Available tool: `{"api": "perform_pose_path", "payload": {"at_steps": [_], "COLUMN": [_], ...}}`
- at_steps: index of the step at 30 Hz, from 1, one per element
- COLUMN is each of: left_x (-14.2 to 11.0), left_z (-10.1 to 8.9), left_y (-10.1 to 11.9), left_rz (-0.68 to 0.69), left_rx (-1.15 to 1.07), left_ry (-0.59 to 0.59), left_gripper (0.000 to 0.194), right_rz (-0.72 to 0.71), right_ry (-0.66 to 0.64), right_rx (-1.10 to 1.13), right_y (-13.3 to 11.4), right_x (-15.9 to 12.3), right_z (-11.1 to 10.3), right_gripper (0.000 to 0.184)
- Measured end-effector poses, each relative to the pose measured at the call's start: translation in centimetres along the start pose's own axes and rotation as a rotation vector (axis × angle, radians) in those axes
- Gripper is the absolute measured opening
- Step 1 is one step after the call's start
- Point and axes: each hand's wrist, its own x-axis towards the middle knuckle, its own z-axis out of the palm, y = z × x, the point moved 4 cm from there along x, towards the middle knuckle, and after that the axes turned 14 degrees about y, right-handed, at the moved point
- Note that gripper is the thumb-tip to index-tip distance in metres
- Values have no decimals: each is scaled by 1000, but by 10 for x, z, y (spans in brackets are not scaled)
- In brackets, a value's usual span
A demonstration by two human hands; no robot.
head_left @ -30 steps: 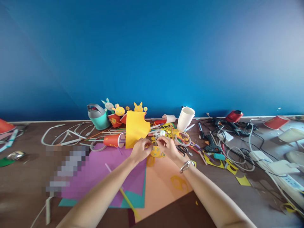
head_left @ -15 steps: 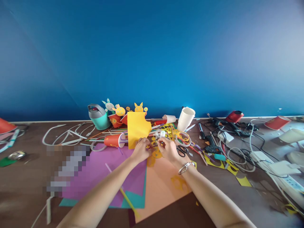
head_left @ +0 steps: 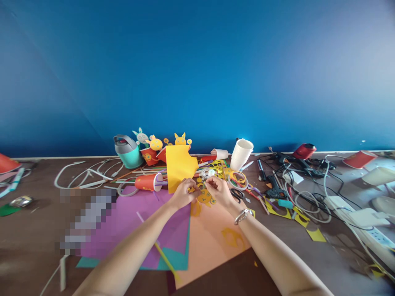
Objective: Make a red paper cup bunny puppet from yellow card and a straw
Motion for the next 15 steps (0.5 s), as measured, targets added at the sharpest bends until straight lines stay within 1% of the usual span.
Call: {"api": "perform_pose_path", "payload": {"at_steps": [5, 9, 15], "left_x": [0, 0, 0], "left_z": [1, 1, 0], "left_y": [0, 2, 5], "left_rz": [-17, -43, -63], "left_rx": [-18, -43, -79], "left_ry": [-18, -31, -29], "left_gripper": [10, 9, 13], "right_rz": [5, 9, 80], "right_ry": [-46, -76, -125], "right_rx": [28, 95, 153], "right_y": [-2, -3, 1], "right_x": [0, 0, -1], "right_z": [-1, -1, 1], "right_gripper": [15, 13, 13]}}
